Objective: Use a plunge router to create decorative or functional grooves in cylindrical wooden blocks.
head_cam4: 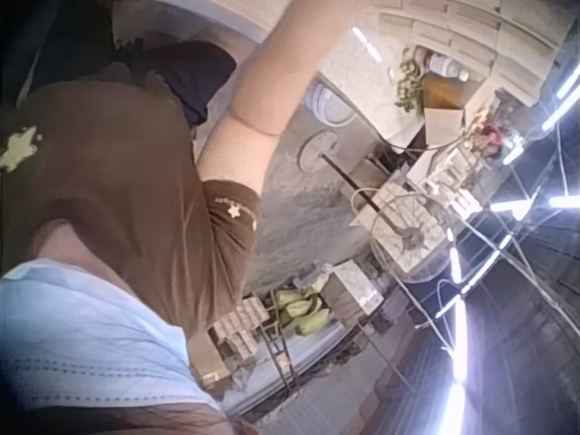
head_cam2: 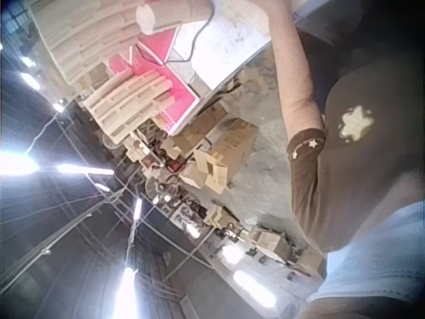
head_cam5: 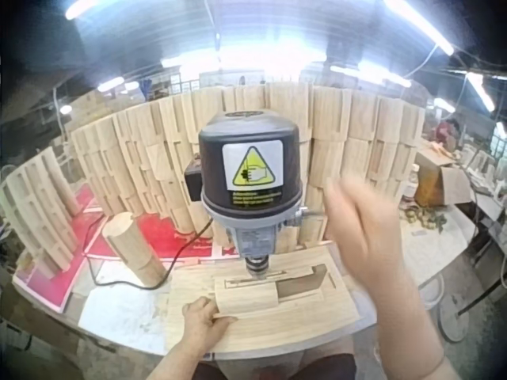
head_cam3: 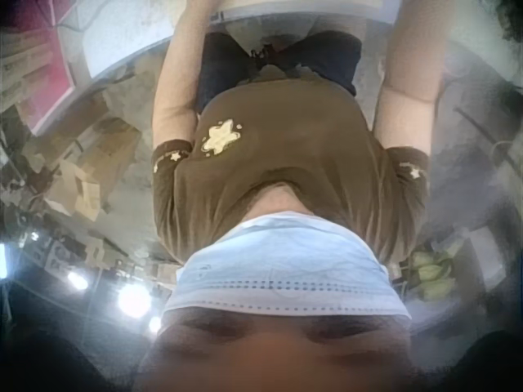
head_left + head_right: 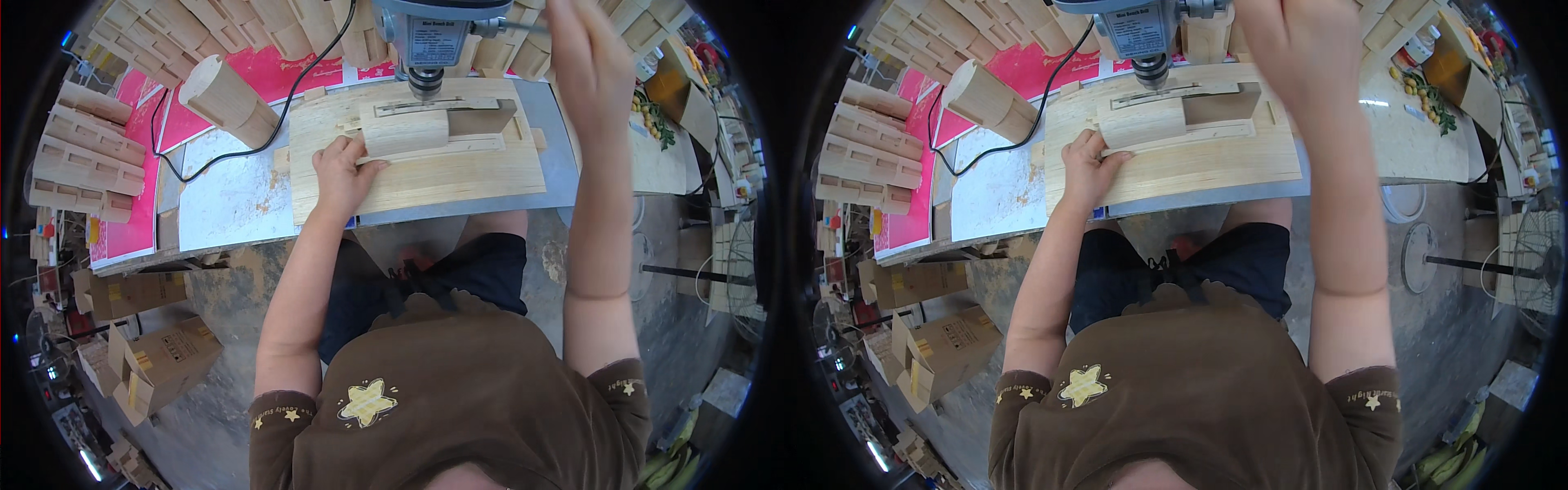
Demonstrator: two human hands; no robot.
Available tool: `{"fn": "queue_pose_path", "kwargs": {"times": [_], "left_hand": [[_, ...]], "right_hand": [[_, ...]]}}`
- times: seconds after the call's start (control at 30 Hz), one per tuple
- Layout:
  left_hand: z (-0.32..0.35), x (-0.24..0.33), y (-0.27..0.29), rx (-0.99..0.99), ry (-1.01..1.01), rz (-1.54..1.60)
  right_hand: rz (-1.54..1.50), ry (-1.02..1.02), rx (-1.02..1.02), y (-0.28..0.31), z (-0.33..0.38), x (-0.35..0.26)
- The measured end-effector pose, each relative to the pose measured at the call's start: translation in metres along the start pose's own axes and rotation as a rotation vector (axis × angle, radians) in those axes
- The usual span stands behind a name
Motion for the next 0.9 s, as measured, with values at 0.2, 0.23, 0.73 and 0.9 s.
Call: {"fn": "queue_pose_path", "kwargs": {"times": [0.2, 0.23, 0.73, 0.9], "left_hand": [[-0.005, 0.032, -0.028, 0.026, -0.053, -0.050], [-0.005, 0.032, -0.028, 0.009, -0.046, -0.052], [-0.003, 0.030, -0.022, 0.008, -0.033, -0.053], [-0.005, 0.033, -0.028, 0.011, -0.047, -0.038]], "right_hand": [[0.115, -0.290, -0.227, -0.044, -0.073, 0.075], [0.114, -0.285, -0.212, -0.045, -0.070, 0.081], [-0.385, -0.393, 0.113, -0.023, 0.082, -0.015], [-0.330, -0.177, 0.183, -0.051, 0.117, -0.001]]}}
Point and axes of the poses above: each hand's wrist, its own z-axis away from the middle knuckle, its own y-axis out of the back of the hand, x = y × z, the point moved 6 cm from there along -z, towards the middle knuckle, and after that the axes turned 14 degrees about y, right-handed, at the moved point
